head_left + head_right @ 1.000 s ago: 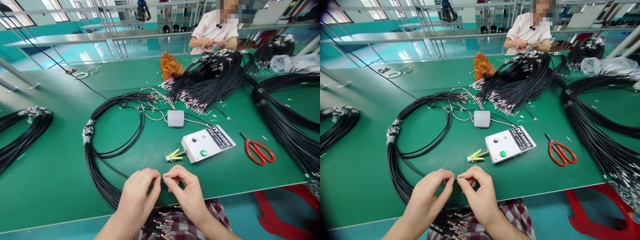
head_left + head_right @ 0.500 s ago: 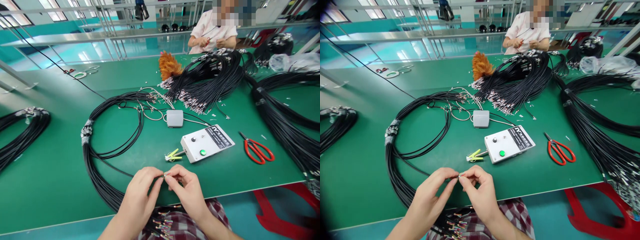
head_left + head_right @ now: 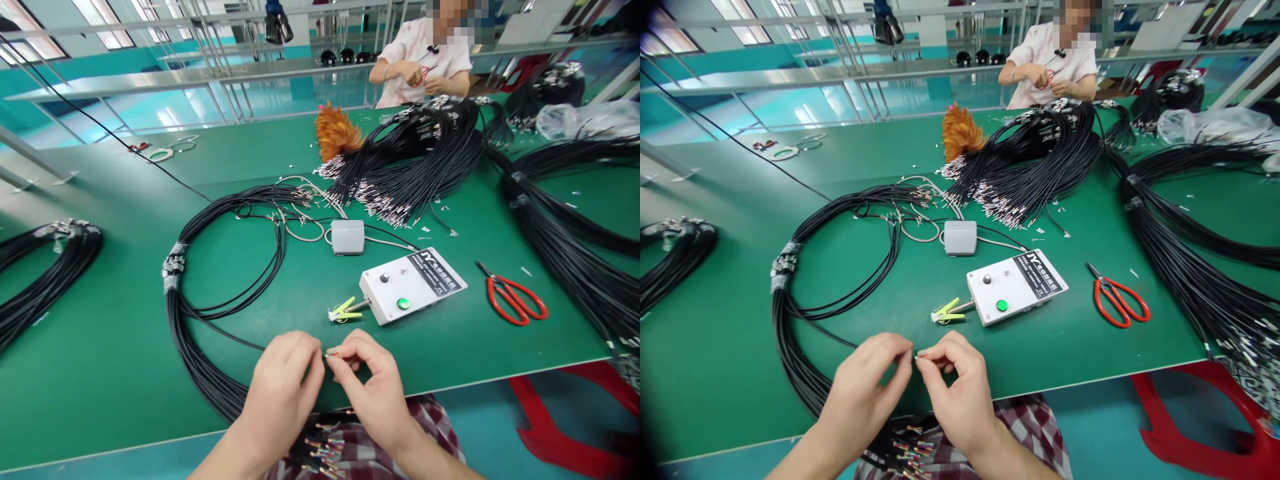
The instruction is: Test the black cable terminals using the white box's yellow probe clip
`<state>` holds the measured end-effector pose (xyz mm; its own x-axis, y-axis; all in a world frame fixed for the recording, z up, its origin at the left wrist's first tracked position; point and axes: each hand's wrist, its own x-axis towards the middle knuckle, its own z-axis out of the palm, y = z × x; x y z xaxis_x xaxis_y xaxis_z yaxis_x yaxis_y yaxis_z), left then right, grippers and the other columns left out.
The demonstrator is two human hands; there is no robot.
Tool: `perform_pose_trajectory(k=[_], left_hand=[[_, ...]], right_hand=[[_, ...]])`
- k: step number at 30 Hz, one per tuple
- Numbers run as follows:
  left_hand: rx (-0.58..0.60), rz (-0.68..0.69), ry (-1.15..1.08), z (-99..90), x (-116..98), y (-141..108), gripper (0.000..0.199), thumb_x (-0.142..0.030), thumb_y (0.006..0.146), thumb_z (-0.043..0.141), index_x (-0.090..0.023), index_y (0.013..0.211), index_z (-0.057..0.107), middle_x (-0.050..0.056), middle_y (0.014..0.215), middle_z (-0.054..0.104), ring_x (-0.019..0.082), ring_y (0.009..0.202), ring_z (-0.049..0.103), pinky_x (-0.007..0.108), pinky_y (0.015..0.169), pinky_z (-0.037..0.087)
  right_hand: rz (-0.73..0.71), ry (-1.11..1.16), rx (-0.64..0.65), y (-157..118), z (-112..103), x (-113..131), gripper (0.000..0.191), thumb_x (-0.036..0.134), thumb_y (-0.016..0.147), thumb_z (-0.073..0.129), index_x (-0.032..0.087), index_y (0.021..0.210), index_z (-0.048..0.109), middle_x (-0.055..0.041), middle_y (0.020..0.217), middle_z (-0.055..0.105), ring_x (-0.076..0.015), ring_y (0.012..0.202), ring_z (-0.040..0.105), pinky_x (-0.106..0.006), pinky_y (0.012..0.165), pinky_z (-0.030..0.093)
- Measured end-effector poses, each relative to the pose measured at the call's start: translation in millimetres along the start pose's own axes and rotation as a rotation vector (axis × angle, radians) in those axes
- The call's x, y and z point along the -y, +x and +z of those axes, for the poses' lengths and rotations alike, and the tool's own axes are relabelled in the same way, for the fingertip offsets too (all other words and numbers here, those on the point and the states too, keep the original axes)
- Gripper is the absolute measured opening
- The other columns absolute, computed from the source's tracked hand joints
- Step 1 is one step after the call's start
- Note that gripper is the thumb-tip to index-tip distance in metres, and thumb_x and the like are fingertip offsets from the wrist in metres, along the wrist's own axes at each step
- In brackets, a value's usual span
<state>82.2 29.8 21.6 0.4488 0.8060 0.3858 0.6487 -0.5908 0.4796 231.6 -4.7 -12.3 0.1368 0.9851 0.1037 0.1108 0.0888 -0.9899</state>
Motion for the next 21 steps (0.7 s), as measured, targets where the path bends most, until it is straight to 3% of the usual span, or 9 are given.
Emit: perform_pose_trajectory(k=[3,5,9,14,18,21], left_hand=[[-0.108,-0.195,-0.080,-3.8,8.7,6.0,0.011,-0.016,0.091,0.053,-0.020,0.082,0.058,0.000,0.071,0.062,0.015,0.065,0.058,0.025,0.063,0.046],[-0.102,-0.274,-0.113,-7.3,12.4,7.7,0.012,-0.019,0.092,0.053,-0.021,0.080,0.056,-0.002,0.069,0.059,0.015,0.062,0.056,0.024,0.061,0.044],[0.052,-0.316,-0.131,-7.7,13.0,4.1,0.022,-0.025,0.097,0.042,-0.022,0.077,0.050,-0.002,0.068,0.056,0.016,0.063,0.053,0.027,0.063,0.043],[0.265,-0.254,-0.345,2.4,7.4,1.1,0.018,-0.030,0.097,0.047,-0.023,0.086,0.061,0.004,0.083,0.067,0.020,0.080,0.060,0.030,0.075,0.048],[0.247,-0.368,-0.548,6.1,3.9,4.6,0.029,-0.036,0.096,0.049,-0.020,0.074,0.062,-0.001,0.060,0.058,0.014,0.055,0.053,0.022,0.055,0.045],[0.190,-0.508,-0.669,2.4,3.2,6.7,0.035,-0.047,0.093,0.052,-0.019,0.075,0.063,-0.002,0.055,0.055,0.012,0.046,0.049,0.020,0.045,0.041]], right_hand=[[0.077,0.102,0.027,0.1,-0.1,1.0,0.013,0.023,0.085,0.063,0.019,0.072,0.065,0.0004,0.072,0.058,-0.0111,0.060,0.056,-0.024,0.057,0.045],[0.156,0.191,0.040,1.6,-0.5,1.2,0.014,0.027,0.084,0.065,0.018,0.072,0.065,0.0007,0.073,0.058,-0.0097,0.056,0.057,-0.024,0.056,0.046],[0.220,0.258,0.037,5.0,-2.8,0.8,0.019,0.033,0.082,0.068,0.017,0.072,0.066,0.0019,0.070,0.056,-0.0089,0.055,0.056,-0.023,0.056,0.047],[0.189,0.270,-0.001,9.6,-7.1,-2.7,0.023,0.038,0.082,0.069,0.017,0.072,0.065,0.0013,0.071,0.058,-0.0096,0.055,0.056,-0.023,0.056,0.047],[0.151,0.226,-0.018,9.0,-4.2,-5.7,0.021,0.036,0.083,0.068,0.018,0.073,0.066,0.0008,0.072,0.059,-0.0097,0.056,0.056,-0.023,0.055,0.047],[0.077,0.086,-0.022,2.5,-12.3,-5.7,0.019,0.030,0.085,0.065,0.019,0.070,0.066,0.0006,0.069,0.059,-0.0111,0.056,0.056,-0.023,0.055,0.046]])
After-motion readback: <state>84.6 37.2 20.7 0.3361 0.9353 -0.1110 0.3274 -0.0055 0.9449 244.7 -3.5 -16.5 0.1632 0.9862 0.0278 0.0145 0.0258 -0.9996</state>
